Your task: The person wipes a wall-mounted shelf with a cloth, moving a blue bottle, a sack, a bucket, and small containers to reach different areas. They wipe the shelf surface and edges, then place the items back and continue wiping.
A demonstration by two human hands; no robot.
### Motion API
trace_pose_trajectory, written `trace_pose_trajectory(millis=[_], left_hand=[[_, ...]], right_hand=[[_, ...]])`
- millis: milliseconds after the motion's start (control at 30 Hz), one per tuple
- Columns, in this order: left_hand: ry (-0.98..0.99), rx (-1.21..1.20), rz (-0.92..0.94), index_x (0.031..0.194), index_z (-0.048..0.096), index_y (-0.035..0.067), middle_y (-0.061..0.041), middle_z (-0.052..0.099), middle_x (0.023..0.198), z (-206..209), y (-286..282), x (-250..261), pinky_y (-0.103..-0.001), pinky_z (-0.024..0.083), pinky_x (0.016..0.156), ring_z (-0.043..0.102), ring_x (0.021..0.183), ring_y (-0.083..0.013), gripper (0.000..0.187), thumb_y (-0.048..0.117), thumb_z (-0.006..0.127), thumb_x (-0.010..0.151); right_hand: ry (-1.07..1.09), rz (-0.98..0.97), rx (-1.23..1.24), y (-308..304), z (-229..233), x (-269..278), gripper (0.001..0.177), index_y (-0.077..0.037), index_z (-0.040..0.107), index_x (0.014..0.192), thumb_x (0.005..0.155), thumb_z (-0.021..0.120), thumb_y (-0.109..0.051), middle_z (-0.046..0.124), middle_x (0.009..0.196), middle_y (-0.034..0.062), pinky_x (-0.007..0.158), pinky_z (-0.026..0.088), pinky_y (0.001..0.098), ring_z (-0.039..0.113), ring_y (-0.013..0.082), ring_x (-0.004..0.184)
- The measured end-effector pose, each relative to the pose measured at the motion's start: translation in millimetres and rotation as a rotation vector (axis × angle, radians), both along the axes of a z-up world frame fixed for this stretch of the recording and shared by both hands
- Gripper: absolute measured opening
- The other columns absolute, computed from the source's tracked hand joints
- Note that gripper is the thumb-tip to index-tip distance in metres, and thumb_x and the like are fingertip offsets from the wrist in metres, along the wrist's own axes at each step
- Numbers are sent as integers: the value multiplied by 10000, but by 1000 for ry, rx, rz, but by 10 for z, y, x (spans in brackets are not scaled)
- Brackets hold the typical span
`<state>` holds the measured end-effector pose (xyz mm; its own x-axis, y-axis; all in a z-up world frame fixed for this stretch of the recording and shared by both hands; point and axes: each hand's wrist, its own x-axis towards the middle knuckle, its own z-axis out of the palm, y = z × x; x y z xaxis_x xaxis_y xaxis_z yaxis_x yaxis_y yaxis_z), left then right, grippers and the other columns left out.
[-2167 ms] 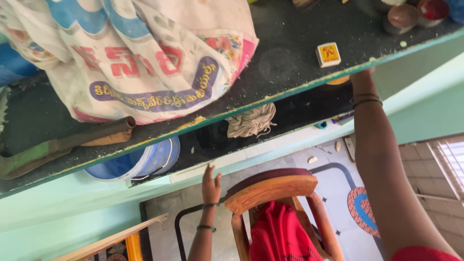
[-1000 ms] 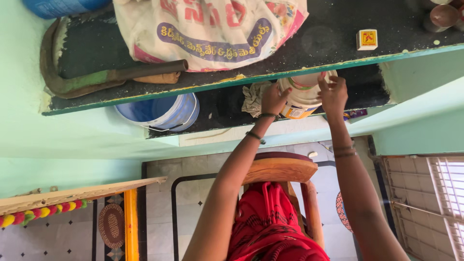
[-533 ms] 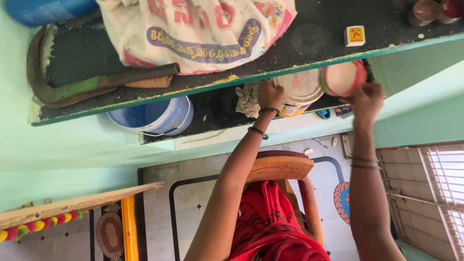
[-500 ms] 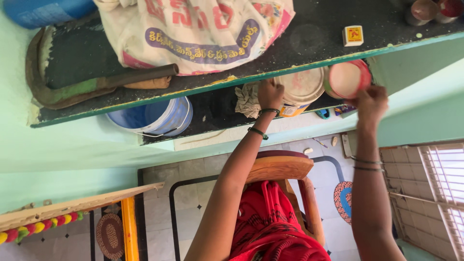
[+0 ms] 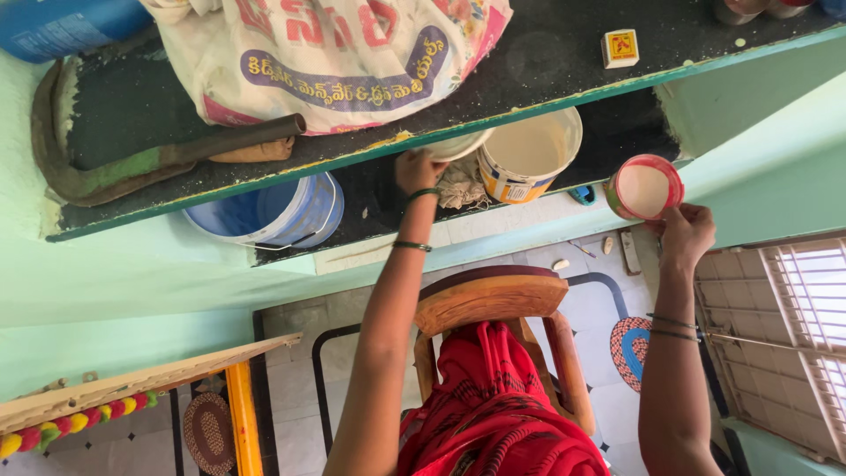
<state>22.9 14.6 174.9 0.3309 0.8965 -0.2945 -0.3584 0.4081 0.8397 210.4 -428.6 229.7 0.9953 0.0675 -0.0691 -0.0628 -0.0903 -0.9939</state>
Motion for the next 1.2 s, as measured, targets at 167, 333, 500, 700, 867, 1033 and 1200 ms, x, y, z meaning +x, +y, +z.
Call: trace_pose_trajectory(millis=[167,333,500,700,867,1033,1200], left_hand=[[360,37,107,1116,660,-59,-277,701,1094,-216,153,-258,-420,678,596,748,856,-384,266,74,615,890],[689,156,335,1192,598,-1,-264,678,1161,-475,365,-488,-456,637,645,756,909,-398,273,122,641,952],[661,-276,346,1295,441,-44,-290,586,1281,-752,350,-898,-461,638,624,748,948,-433,425,17,606,909],[837,-177,276,1342,527,-37,-260,630,1292,-907,179,-1009,-436,642,748,754,979,-365,509,178,677,906],[912,598,-45,1396,549,-4,-218,549,1441,-686,-252,-328,-408,409,1126,532,1305,-319,555,403,592,1021],[495,66,-712,1136,581,-300,-430,673,1033,-163,-821,461,-359,609,478,816,760,-407,977,665,659,998],[362,-224,-609,1396,270,-59,-330,531,1275,-56,-896,739,-468,632,583,730,860,-510,783,223,711,813]], right_hand=[[27,24,39,108,12,-156,240,110,566,1065,968,724,-41,691,1003,177,645,681,343,752,231,756],[44,40,-42,163,43,-297,214,124,591,1076,955,694,-20,704,998,187,630,669,339,751,227,746],[65,47,-75,127,28,-378,223,127,594,1084,967,703,-28,710,967,187,611,645,326,740,223,726],[39,70,-74,151,-44,-386,220,136,591,1075,960,699,-16,705,967,182,607,646,323,738,222,720],[62,67,-112,285,-51,-478,224,125,603,1071,969,713,-41,707,974,186,608,645,318,739,219,716],[33,114,-194,404,4,-632,226,133,605,1055,956,714,-38,703,979,185,594,645,322,742,229,708],[44,156,-208,322,38,-787,205,117,628,1080,935,691,-14,710,982,177,576,629,316,742,217,705]])
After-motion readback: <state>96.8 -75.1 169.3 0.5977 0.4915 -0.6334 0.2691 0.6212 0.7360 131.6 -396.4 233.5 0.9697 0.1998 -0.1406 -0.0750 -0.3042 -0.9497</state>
